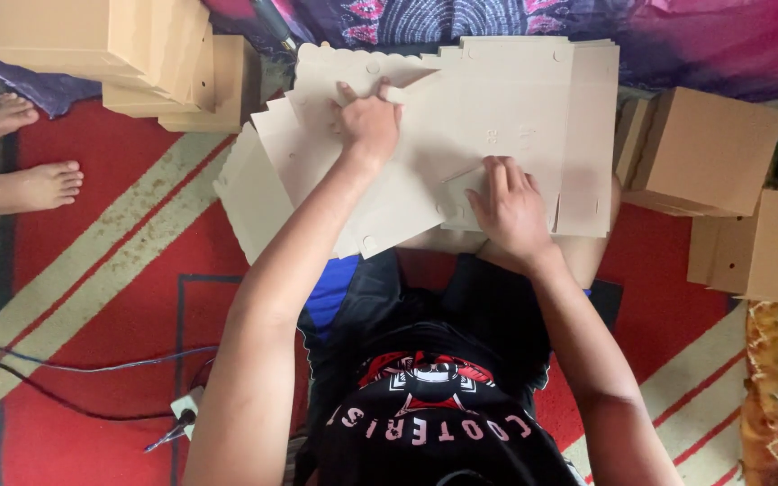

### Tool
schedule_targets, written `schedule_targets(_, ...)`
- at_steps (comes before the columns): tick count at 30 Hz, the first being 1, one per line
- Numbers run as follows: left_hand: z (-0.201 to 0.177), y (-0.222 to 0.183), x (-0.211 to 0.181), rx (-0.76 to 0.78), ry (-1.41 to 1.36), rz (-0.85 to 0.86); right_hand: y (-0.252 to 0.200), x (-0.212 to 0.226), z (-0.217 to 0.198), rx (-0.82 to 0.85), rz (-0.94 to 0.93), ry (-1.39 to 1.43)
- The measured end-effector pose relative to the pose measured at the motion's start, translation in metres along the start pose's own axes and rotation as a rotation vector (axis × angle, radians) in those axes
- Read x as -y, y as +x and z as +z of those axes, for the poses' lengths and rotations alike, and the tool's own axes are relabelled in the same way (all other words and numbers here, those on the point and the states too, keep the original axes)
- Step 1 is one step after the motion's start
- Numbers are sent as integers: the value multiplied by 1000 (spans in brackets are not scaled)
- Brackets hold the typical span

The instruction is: The person prepares cardboard packaging by hand, flattening out and folding precut cardboard sheets one at a time while seated on the floor.

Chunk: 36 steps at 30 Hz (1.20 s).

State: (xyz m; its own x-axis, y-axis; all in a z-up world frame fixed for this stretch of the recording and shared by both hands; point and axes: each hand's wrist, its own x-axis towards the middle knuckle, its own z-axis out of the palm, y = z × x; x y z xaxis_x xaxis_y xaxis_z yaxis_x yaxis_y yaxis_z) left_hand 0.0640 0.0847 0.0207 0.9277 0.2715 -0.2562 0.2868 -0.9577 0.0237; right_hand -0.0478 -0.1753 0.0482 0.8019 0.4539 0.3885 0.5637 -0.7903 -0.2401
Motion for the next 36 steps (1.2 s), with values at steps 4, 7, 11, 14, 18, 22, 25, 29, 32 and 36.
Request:
schedule_targets(4, 15, 21, 8, -96, 86, 79, 10, 0, 11, 22, -75, 13)
schedule_targets(7, 7, 16, 13, -140, 100, 133, 23, 1, 12, 46, -108, 165)
schedule_targets(11, 31, 23, 39, -440, 280, 339, 28, -1, 34, 162, -193, 125)
schedule_targets(14, 6, -8, 56, -424, 23, 576, 27, -3, 41, 167, -252, 59)
schedule_targets(18, -11, -36, 66, -201, -237, 695, 38, 0, 41, 151, -222, -87)
schedule_targets(22, -11, -42, 55, -143, -123, 862, 54, -13, 53, 166, -137, -205)
schedule_targets(25, -11, -47, 41, -98, -102, 883, 69, -17, 46, 254, -29, -127)
schedule_targets(29, -31, -46, 28, 32, -88, 854, 92, -32, 46, 374, 162, 63)
schedule_targets(32, -12, -39, 29, -151, -113, 897, 97, -32, 42, 350, 182, 225)
schedule_targets(36, -6, -39, 31, -194, -150, 914, 95, -26, 43, 388, 185, 172)
